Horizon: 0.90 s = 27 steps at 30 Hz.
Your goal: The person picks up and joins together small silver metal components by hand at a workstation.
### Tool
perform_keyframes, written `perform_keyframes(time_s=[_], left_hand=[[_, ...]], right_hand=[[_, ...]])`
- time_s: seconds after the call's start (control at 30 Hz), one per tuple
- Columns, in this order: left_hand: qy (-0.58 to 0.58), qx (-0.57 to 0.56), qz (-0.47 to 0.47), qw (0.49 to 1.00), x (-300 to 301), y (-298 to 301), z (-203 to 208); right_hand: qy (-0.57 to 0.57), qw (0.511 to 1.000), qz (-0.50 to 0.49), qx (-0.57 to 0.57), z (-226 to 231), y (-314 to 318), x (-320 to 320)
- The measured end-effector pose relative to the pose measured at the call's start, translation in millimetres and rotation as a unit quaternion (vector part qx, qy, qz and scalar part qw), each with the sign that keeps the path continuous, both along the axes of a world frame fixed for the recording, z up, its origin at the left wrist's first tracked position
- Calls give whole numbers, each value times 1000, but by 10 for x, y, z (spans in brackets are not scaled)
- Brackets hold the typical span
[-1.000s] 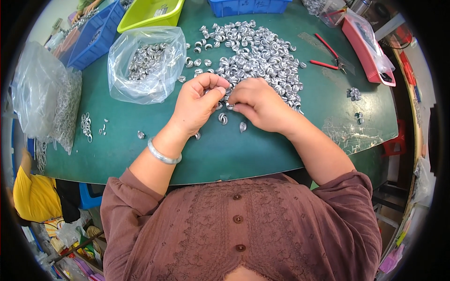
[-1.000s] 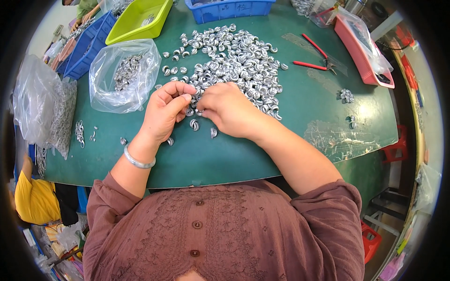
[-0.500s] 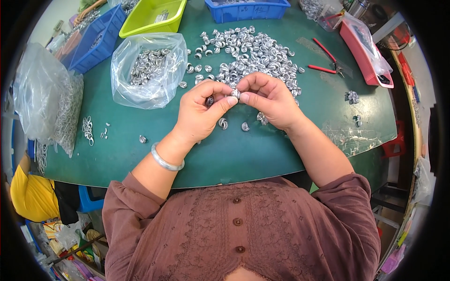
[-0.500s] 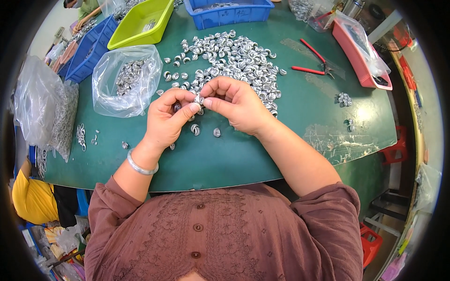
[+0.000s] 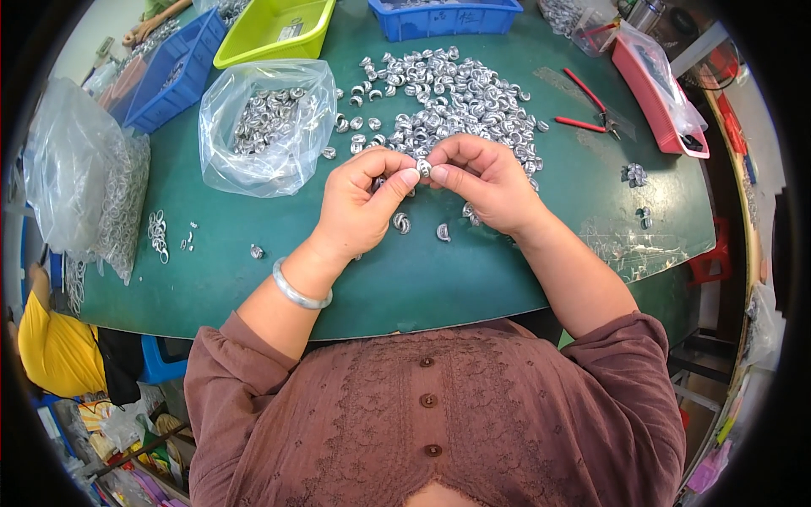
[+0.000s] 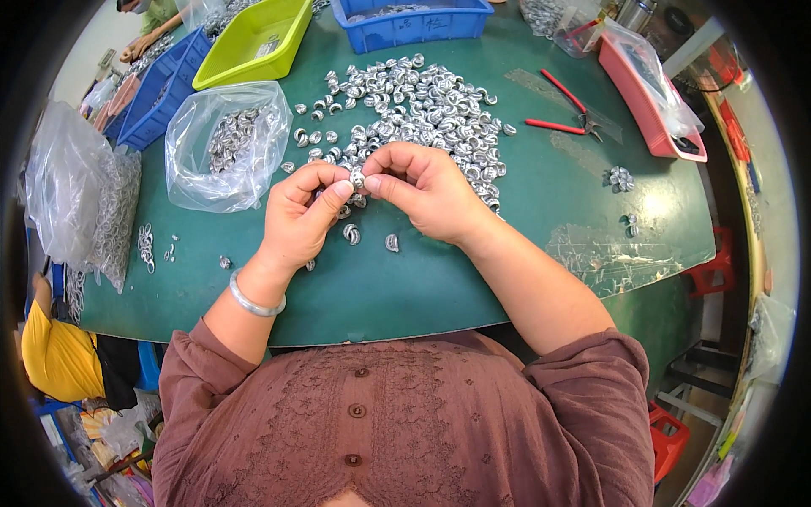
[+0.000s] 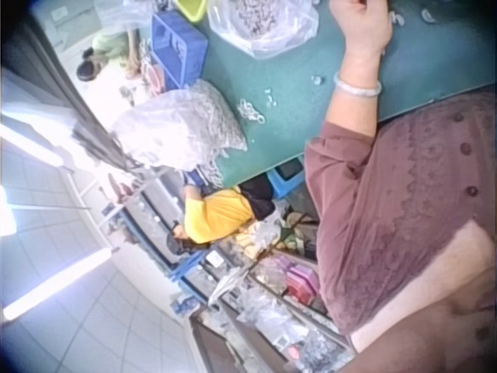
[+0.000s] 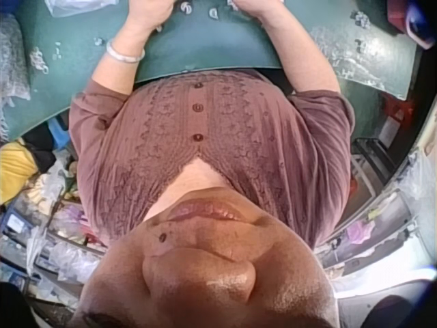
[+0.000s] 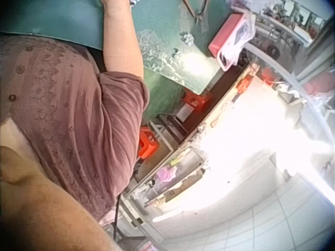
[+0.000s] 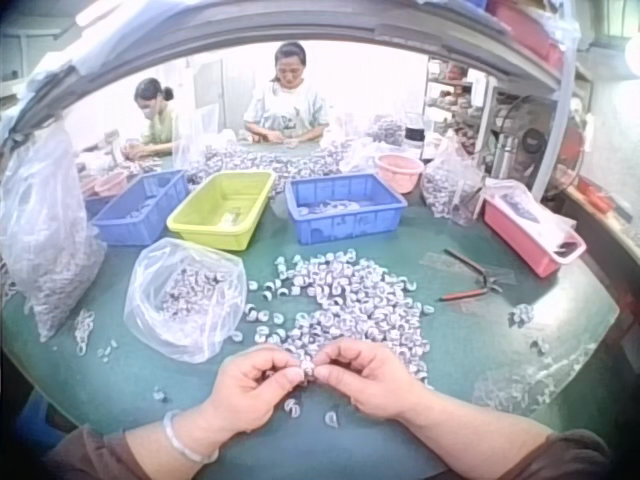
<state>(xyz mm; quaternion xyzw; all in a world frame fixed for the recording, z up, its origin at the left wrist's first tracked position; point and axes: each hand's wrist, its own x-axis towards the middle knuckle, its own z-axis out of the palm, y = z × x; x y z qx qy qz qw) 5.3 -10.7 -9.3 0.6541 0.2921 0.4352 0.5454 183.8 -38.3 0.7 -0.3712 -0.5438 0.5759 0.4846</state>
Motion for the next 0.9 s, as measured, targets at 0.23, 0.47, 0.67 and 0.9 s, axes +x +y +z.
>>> perform_keyframes(time_s=[0.23,0.47,0.67,0.9], left_hand=[[-18,44,-3,999,18,3,-32],[9,111,25,993,11,23,-4],[44,199,49,978,14,22,43],[61,165,41,984,6,14,32]], right_hand=[[-18,999,-19,34,-35,6,0],[-41,998,-19,37,-23,1,17],[-46,997,-28,64,-34,-1,15],[-100,992,-36,67,2,-5,14]])
